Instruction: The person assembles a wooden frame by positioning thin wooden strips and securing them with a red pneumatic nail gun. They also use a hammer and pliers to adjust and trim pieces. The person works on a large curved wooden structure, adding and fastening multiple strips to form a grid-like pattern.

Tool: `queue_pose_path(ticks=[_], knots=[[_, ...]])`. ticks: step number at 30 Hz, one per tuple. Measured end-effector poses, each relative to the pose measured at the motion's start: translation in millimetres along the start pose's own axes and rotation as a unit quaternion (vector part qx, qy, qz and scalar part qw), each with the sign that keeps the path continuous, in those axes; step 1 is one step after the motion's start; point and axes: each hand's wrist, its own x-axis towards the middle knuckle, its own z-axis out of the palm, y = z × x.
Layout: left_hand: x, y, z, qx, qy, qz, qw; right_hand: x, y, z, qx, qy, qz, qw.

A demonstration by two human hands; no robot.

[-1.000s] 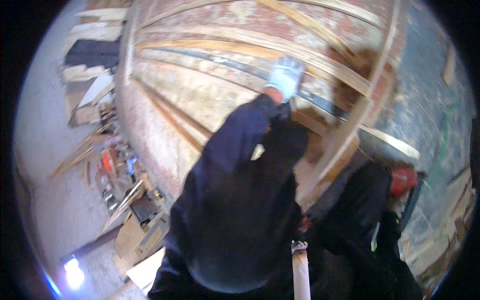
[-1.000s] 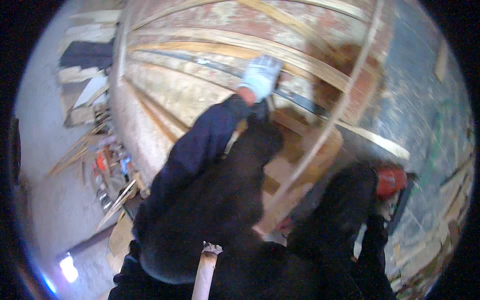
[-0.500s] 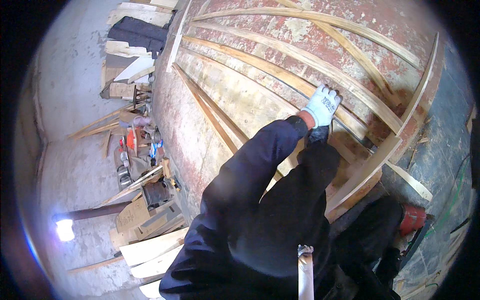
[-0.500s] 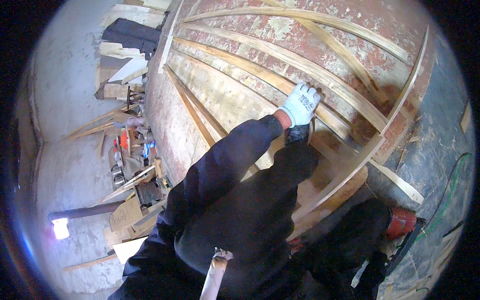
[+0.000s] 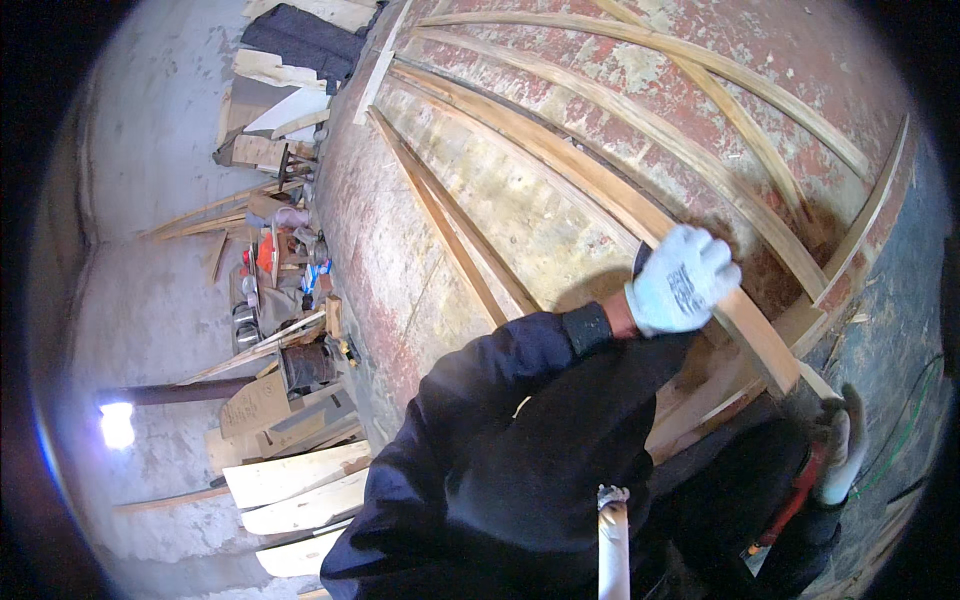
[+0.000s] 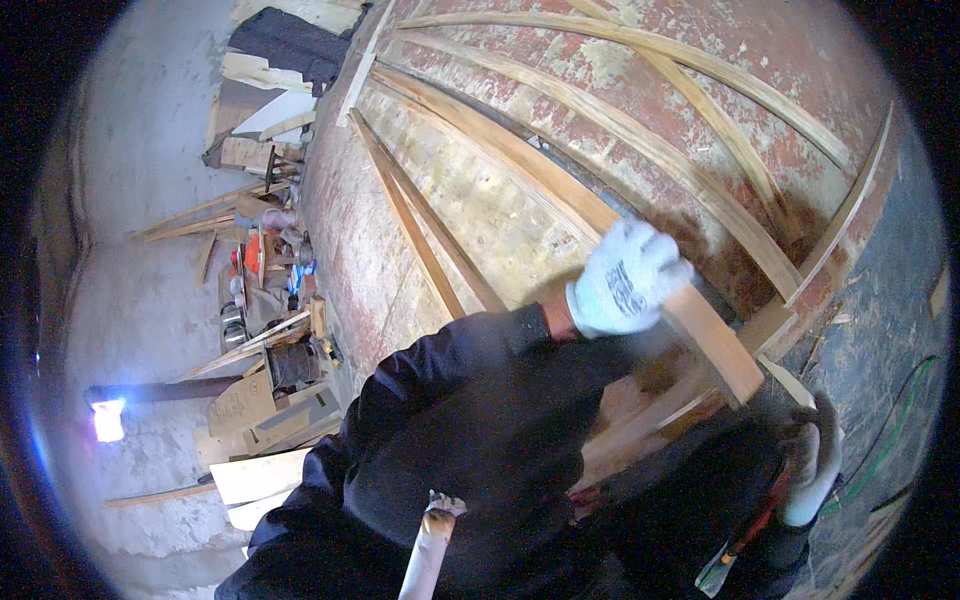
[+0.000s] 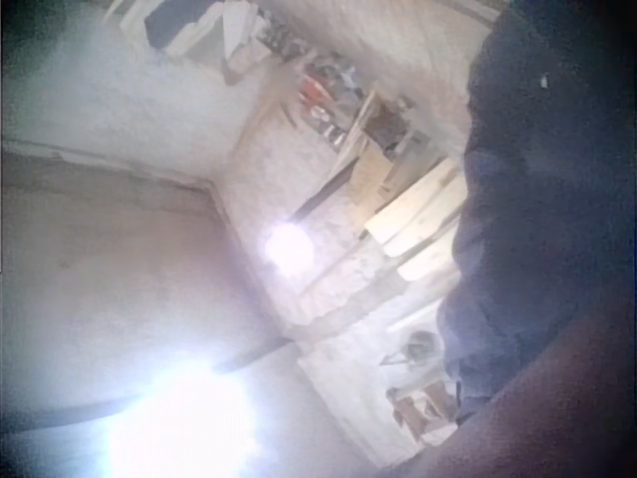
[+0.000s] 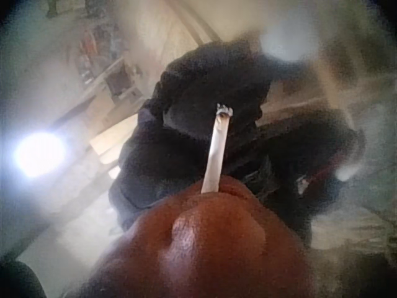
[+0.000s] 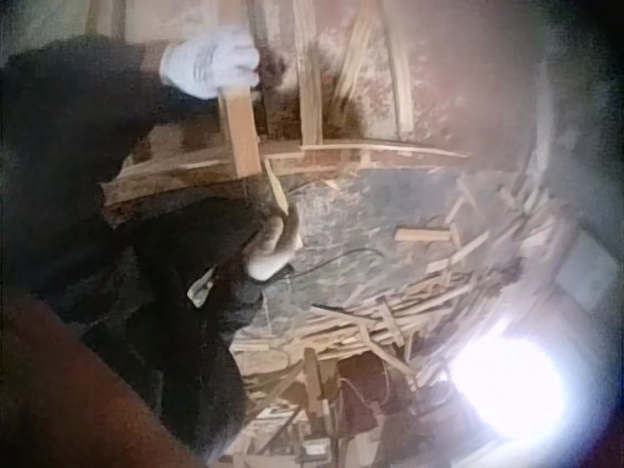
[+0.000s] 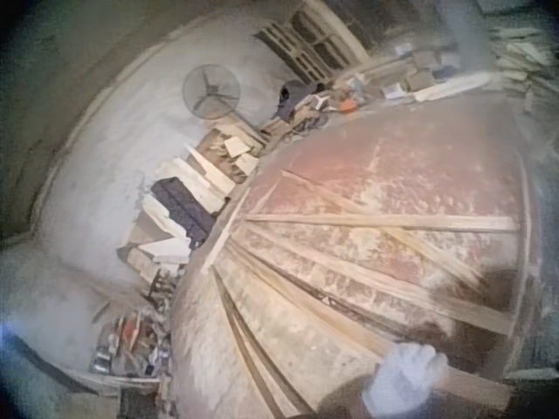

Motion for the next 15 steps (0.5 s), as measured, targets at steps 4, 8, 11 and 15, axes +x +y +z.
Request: queue_pose_path(ticks=[4,8,11,15], knots=[[-1.7,7.3,-2.9,-0.040,0.007,0.023,0.999,17.5,-68.1,87.7,0.049,-0.080,-0.047,0.995],[-22.4,-5.6,-3.6,-0.022,0.028,-0.009,0.999,30.3,-77.5,115.3,0.041,-0.163,-0.030,0.985],[-61.7,-37.0,-5.6,0.007,0.050,-0.096,0.994,21.5,-70.1,119.2,0.016,-0.103,-0.099,0.990],[-119.2,-82.2,1.3,-0.081,0.202,-0.387,0.896,2.6,-60.5,110.0,-0.031,-0.082,-0.090,0.992]])
